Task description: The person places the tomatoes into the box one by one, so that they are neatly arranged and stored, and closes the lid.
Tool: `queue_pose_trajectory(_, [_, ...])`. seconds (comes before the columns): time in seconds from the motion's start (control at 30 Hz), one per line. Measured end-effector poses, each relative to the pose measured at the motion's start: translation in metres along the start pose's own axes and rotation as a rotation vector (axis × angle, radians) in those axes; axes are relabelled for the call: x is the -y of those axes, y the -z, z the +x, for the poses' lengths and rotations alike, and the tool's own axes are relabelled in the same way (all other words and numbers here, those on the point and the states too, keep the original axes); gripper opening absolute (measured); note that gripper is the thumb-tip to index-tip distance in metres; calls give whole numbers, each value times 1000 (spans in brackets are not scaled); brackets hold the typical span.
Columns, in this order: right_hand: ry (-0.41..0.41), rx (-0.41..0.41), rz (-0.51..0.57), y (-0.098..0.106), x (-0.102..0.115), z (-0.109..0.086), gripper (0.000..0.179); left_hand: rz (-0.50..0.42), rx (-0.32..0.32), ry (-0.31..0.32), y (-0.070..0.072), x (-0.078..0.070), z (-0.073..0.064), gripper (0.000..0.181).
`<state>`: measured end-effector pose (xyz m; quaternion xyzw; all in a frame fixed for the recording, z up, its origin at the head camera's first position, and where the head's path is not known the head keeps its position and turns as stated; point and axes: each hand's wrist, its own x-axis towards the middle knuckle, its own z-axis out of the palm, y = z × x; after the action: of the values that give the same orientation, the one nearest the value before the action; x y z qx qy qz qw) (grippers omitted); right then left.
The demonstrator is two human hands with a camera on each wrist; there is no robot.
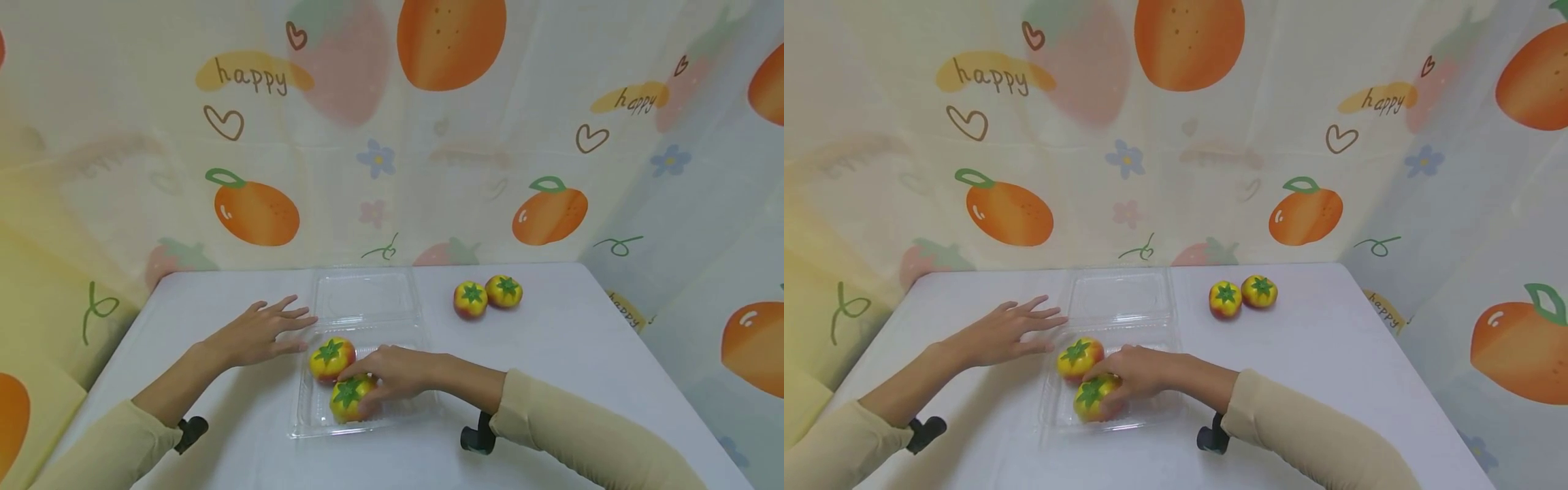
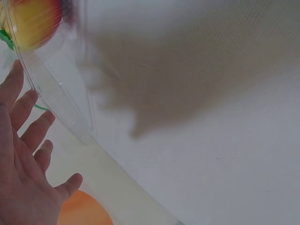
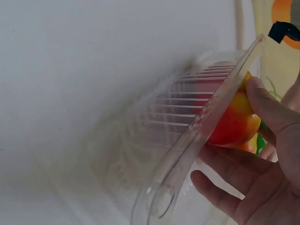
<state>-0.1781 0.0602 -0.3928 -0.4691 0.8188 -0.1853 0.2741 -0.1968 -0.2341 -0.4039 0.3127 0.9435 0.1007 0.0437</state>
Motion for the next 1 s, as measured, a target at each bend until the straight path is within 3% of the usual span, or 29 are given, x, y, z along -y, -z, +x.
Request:
queue_pose_trajectory(0.23, [4, -7, -3, -6, 3, 6, 56, -12, -3, -9, 0, -1, -1, 54])
queue_pose_trajectory(0.63, [30, -27, -120, -12, 10, 17, 60, -2, -13, -10, 0, 1, -2, 53])
queue_pose_trajectory(1.0, [-30, -37, -188, -14, 17, 23, 65, -9, -23, -15, 2, -2, -2, 53])
